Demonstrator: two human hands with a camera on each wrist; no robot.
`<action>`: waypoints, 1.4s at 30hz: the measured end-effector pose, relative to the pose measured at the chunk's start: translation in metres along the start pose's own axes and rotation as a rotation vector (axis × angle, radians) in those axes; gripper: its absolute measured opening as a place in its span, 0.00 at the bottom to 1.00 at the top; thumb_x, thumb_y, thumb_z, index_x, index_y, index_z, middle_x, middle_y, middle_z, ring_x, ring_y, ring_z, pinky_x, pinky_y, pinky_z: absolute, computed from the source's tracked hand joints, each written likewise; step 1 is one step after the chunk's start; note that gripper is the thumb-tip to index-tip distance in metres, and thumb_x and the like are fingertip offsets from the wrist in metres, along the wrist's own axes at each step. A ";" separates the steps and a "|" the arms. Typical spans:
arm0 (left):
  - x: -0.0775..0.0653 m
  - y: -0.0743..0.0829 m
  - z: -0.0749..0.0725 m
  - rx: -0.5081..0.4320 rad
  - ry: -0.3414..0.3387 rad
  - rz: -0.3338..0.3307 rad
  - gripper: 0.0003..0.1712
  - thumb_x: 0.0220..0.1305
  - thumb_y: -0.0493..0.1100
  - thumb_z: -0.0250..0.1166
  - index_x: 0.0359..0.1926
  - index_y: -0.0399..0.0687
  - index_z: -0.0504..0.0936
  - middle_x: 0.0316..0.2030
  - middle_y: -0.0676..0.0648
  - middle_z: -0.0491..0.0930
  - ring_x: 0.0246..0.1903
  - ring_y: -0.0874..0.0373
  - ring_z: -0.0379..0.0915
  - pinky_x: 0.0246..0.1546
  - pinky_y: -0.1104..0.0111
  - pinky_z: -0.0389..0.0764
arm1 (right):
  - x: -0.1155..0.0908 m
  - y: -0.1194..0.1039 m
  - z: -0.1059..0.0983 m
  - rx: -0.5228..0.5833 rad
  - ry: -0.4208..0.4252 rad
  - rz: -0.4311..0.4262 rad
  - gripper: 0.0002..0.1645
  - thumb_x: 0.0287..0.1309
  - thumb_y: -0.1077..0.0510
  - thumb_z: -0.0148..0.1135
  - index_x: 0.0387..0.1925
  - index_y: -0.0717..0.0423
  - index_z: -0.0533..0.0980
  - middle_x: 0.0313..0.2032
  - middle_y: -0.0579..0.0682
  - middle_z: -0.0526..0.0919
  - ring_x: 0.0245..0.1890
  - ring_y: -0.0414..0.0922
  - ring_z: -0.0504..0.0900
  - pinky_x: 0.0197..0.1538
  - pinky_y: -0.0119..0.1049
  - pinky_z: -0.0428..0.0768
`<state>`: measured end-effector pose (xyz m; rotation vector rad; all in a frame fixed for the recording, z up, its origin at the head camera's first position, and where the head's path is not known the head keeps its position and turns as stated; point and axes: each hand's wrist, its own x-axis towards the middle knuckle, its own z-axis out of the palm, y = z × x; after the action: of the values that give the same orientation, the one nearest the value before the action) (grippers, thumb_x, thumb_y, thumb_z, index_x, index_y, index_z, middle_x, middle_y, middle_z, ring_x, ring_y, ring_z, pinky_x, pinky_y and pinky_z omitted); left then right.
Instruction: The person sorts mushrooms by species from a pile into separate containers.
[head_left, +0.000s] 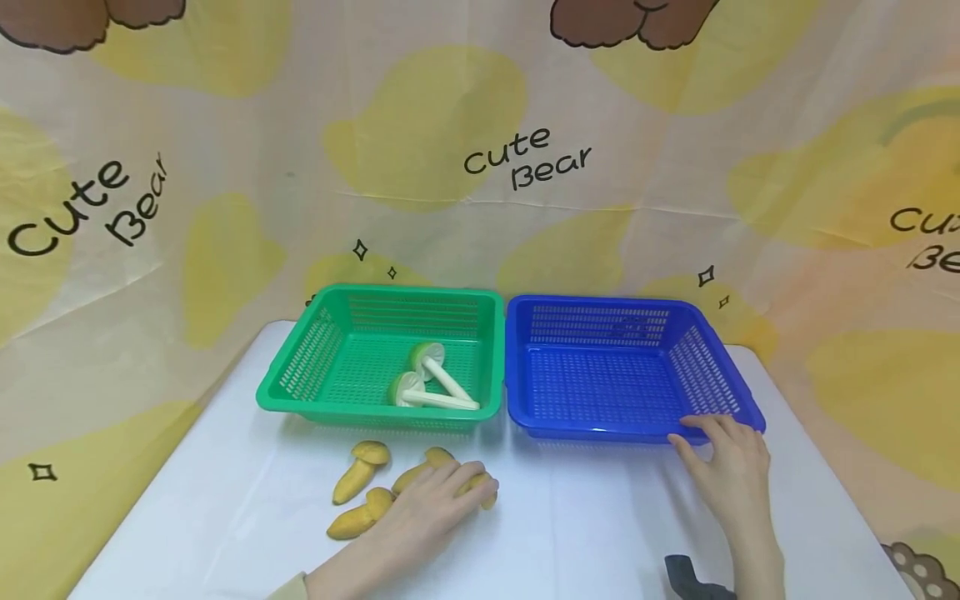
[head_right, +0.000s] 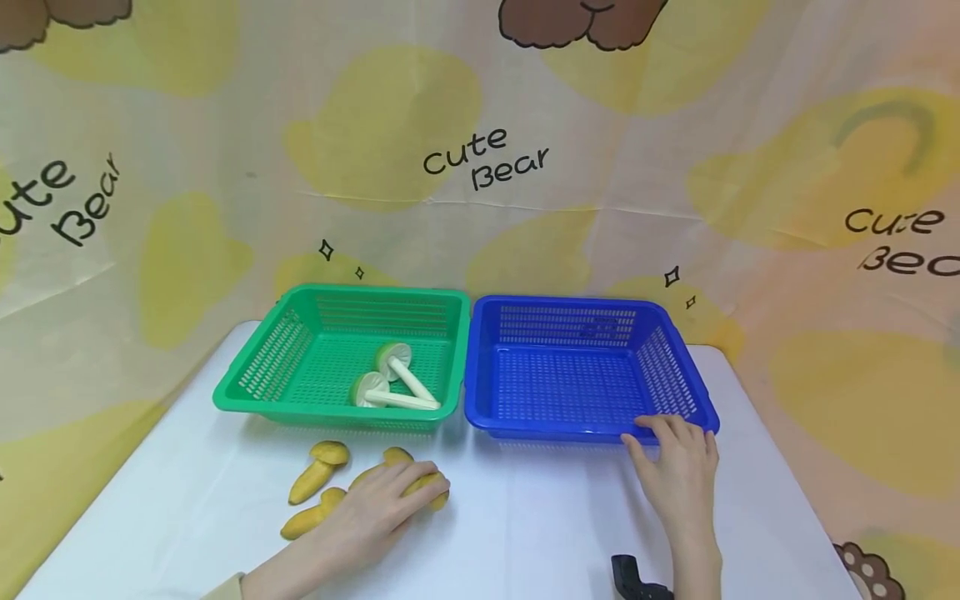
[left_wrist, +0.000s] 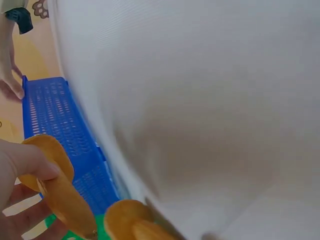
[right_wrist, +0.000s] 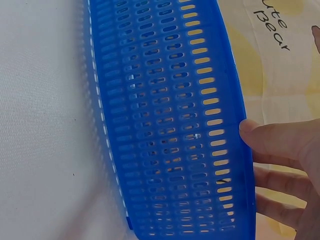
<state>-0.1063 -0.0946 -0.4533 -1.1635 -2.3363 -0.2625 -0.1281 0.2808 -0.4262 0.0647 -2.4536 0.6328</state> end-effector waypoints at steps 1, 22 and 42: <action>0.004 0.000 -0.002 0.002 0.015 0.015 0.15 0.57 0.36 0.58 0.43 0.60 0.75 0.43 0.59 0.73 0.36 0.64 0.68 0.31 0.77 0.68 | 0.000 0.000 0.000 0.001 -0.002 0.001 0.16 0.45 0.61 0.72 0.38 0.59 0.81 0.40 0.64 0.81 0.47 0.65 0.71 0.54 0.67 0.61; 0.102 -0.020 -0.022 0.047 -0.013 0.232 0.28 0.50 0.33 0.69 0.53 0.55 0.76 0.46 0.54 0.78 0.36 0.61 0.75 0.28 0.77 0.73 | 0.000 0.000 -0.001 0.003 -0.024 0.027 0.16 0.46 0.59 0.72 0.40 0.60 0.81 0.42 0.64 0.81 0.50 0.66 0.71 0.59 0.72 0.57; 0.178 -0.048 0.003 -0.072 -0.289 0.209 0.20 0.60 0.32 0.58 0.50 0.58 0.78 0.45 0.54 0.77 0.37 0.60 0.74 0.29 0.78 0.69 | 0.000 0.000 -0.001 0.015 -0.002 0.011 0.15 0.46 0.60 0.73 0.38 0.60 0.81 0.41 0.64 0.82 0.49 0.65 0.71 0.59 0.72 0.57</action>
<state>-0.2342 0.0000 -0.3594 -1.5583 -2.4365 -0.1100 -0.1279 0.2811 -0.4252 0.0571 -2.4526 0.6558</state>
